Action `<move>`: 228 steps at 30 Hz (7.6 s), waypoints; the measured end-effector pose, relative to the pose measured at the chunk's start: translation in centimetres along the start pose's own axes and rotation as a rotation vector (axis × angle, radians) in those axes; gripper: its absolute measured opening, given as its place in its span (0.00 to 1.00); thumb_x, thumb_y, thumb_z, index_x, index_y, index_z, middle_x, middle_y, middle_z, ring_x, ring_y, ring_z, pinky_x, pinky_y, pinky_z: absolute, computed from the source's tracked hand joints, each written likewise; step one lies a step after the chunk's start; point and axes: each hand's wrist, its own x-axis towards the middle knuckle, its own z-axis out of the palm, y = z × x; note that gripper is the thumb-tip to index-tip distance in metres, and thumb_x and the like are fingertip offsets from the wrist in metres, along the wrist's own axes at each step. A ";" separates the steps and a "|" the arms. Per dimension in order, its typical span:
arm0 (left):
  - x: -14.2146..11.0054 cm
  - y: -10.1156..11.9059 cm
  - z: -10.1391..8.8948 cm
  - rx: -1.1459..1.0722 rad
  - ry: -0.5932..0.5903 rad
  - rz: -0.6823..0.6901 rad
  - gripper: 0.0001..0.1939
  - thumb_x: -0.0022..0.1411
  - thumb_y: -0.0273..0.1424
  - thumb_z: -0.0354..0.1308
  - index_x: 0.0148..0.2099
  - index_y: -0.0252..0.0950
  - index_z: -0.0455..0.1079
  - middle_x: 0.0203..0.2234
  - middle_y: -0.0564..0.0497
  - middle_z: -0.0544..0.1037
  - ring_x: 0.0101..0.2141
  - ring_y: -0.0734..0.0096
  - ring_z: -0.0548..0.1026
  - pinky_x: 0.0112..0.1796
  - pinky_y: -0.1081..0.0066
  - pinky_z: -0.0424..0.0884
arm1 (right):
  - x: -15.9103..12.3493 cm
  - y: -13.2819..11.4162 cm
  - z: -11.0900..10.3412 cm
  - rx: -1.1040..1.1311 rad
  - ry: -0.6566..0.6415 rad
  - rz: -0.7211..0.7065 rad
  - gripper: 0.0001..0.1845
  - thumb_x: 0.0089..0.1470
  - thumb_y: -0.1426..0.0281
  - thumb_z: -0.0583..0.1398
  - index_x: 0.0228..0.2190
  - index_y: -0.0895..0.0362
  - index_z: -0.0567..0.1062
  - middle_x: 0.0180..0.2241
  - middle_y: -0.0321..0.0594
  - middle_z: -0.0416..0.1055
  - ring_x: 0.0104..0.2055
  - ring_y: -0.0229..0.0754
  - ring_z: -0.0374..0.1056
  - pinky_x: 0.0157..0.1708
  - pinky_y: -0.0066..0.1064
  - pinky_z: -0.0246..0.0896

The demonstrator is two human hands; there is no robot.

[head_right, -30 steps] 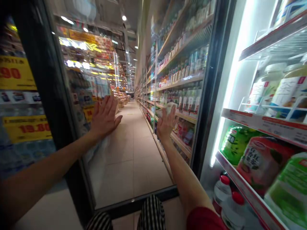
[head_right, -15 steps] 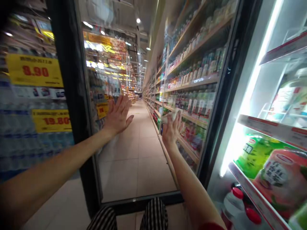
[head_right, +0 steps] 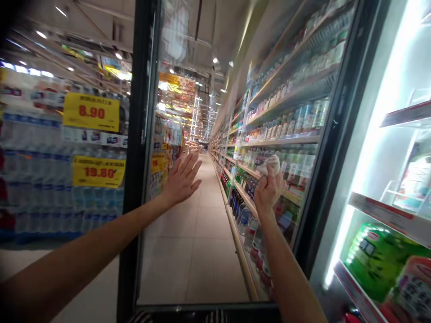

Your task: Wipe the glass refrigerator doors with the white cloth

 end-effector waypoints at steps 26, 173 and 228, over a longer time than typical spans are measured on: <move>-10.5 -5.4 -6.7 0.118 -0.030 -0.116 0.31 0.60 0.30 0.47 0.64 0.32 0.45 0.60 0.41 0.55 0.62 0.61 0.48 0.59 0.57 0.48 | -10.7 -13.0 2.7 0.188 -0.456 -0.935 0.17 0.54 0.74 0.52 0.44 0.50 0.70 0.58 0.38 0.59 0.64 0.41 0.44 0.62 0.46 0.29; -16.3 5.7 2.7 -0.101 -0.038 -0.206 0.38 0.58 0.31 0.52 0.66 0.37 0.37 0.63 0.41 0.46 0.62 0.57 0.43 0.59 0.52 0.43 | -19.1 7.5 -5.7 -0.157 -0.279 0.129 0.24 0.53 0.73 0.49 0.52 0.55 0.65 0.60 0.51 0.52 0.63 0.51 0.46 0.58 0.56 0.39; -9.9 4.2 0.7 -0.131 0.046 -0.304 0.30 0.61 0.34 0.47 0.63 0.28 0.45 0.60 0.36 0.53 0.62 0.58 0.43 0.58 0.53 0.50 | -15.9 -8.6 -0.4 0.224 -0.459 -0.581 0.17 0.53 0.71 0.52 0.46 0.56 0.67 0.57 0.46 0.60 0.64 0.45 0.43 0.61 0.50 0.33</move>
